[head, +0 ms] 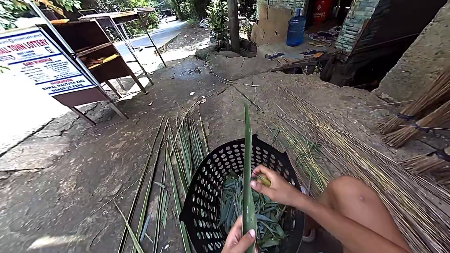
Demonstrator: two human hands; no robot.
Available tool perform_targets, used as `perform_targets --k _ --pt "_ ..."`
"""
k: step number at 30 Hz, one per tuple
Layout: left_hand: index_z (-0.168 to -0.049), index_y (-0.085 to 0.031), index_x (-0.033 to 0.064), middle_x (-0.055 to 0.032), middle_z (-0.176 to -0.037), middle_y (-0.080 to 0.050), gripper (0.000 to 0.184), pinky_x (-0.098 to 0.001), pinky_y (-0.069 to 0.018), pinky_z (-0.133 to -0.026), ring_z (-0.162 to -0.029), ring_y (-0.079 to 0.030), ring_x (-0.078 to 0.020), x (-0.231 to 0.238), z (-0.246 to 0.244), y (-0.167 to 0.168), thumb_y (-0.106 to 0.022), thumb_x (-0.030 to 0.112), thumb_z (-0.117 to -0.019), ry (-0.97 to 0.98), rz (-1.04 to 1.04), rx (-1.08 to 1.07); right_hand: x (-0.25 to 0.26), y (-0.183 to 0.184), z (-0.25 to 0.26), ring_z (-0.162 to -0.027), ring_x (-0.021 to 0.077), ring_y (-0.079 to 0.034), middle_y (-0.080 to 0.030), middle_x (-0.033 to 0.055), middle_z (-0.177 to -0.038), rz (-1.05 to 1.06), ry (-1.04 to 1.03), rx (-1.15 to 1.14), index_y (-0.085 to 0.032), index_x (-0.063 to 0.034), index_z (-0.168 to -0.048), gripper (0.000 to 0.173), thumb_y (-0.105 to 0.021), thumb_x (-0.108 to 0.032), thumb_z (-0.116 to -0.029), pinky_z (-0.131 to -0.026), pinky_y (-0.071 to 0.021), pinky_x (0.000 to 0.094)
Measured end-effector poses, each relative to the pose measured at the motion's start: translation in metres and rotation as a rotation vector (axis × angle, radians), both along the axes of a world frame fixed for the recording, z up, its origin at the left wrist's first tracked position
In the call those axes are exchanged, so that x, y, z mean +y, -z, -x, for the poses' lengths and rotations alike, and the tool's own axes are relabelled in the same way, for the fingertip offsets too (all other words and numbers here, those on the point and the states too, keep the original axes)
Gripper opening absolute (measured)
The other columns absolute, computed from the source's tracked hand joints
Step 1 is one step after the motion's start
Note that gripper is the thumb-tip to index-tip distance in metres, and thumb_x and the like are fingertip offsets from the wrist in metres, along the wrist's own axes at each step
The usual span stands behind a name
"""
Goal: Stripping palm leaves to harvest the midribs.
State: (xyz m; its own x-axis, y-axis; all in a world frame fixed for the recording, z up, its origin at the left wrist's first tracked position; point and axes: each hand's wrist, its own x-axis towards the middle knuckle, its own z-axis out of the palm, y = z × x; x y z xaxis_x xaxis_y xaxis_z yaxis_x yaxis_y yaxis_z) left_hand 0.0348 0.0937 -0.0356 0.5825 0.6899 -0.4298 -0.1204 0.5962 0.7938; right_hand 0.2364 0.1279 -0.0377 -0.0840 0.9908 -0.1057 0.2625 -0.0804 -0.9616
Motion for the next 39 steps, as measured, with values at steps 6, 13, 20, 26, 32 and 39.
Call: perform_targets --k 6,13,20,26,32,39 --pt "-0.108 -0.046 0.0122 0.0124 -0.06 -0.054 0.026 -0.0082 -0.0428 -0.044 -0.044 -0.049 0.0064 -0.002 -0.006 0.004 -0.03 -0.004 -0.0976 0.008 0.055 0.039 0.007 -0.017 -0.008 -0.077 0.0249 -0.058 -0.065 0.0227 -0.09 -0.075 0.063 -0.281 -0.063 0.0135 -0.114 0.027 -0.054 -0.01 -0.1041 -0.074 -0.0479 0.0389" --pt "-0.111 -0.046 0.0124 0.0116 -0.061 -0.054 0.024 -0.0092 -0.044 -0.044 -0.044 -0.051 0.0051 0.001 -0.006 0.008 -0.032 -0.002 -0.0971 0.03 0.068 0.055 0.011 -0.018 -0.002 -0.083 0.0341 -0.061 -0.065 0.0263 -0.091 0.031 -0.017 -0.372 -0.062 0.0128 -0.115 0.027 -0.053 -0.011 -0.1054 -0.079 -0.0488 0.0469" --pt "-0.112 -0.045 0.0123 0.0114 -0.063 -0.056 0.023 -0.0108 -0.0468 -0.043 -0.044 -0.053 0.0039 0.009 -0.008 0.007 -0.034 -0.001 -0.0966 0.024 0.05 0.068 0.016 -0.026 0.007 -0.072 0.0102 -0.053 -0.06 0.0119 -0.087 0.273 -0.094 -0.128 -0.058 0.0131 -0.113 0.027 -0.054 -0.012 -0.1062 -0.072 -0.0457 0.0262" --pt "-0.105 -0.05 0.0151 0.011 -0.069 -0.064 0.012 -0.009 -0.0484 -0.046 -0.047 -0.057 0.0048 0.009 0.001 0.019 -0.045 0.011 -0.0955 0.032 0.133 -0.292 0.025 -0.033 0.008 -0.057 0.0005 -0.04 -0.044 -0.001 -0.075 0.228 0.128 0.144 -0.053 0.0089 -0.108 0.011 -0.048 -0.001 -0.1045 -0.055 -0.0373 0.0164" --pt "-0.108 -0.058 0.0213 0.0145 -0.078 -0.07 0.02 -0.0123 -0.0528 -0.058 -0.062 -0.065 0.0045 0.003 0.015 0.019 -0.067 0.014 -0.0913 0.139 0.037 -0.2 0.032 -0.031 -0.002 -0.056 -0.0009 -0.043 -0.046 -0.0032 -0.069 0.077 0.293 0.044 -0.057 0.0082 -0.1 0.019 -0.045 -0.006 -0.1072 -0.057 -0.0396 0.0156" --pt "-0.116 -0.046 0.0075 0.0073 -0.075 -0.065 0.03 -0.0145 -0.0537 -0.054 -0.057 -0.062 0.0019 0.007 -0.002 0.0 -0.037 -0.012 -0.0957 -0.336 0.026 0.183 0.012 -0.006 0.009 -0.078 0.0371 -0.06 -0.061 0.0267 -0.081 0.092 -0.351 -0.435 -0.062 0.0154 -0.098 0.031 -0.052 -0.013 -0.1056 -0.075 -0.0469 0.0505"
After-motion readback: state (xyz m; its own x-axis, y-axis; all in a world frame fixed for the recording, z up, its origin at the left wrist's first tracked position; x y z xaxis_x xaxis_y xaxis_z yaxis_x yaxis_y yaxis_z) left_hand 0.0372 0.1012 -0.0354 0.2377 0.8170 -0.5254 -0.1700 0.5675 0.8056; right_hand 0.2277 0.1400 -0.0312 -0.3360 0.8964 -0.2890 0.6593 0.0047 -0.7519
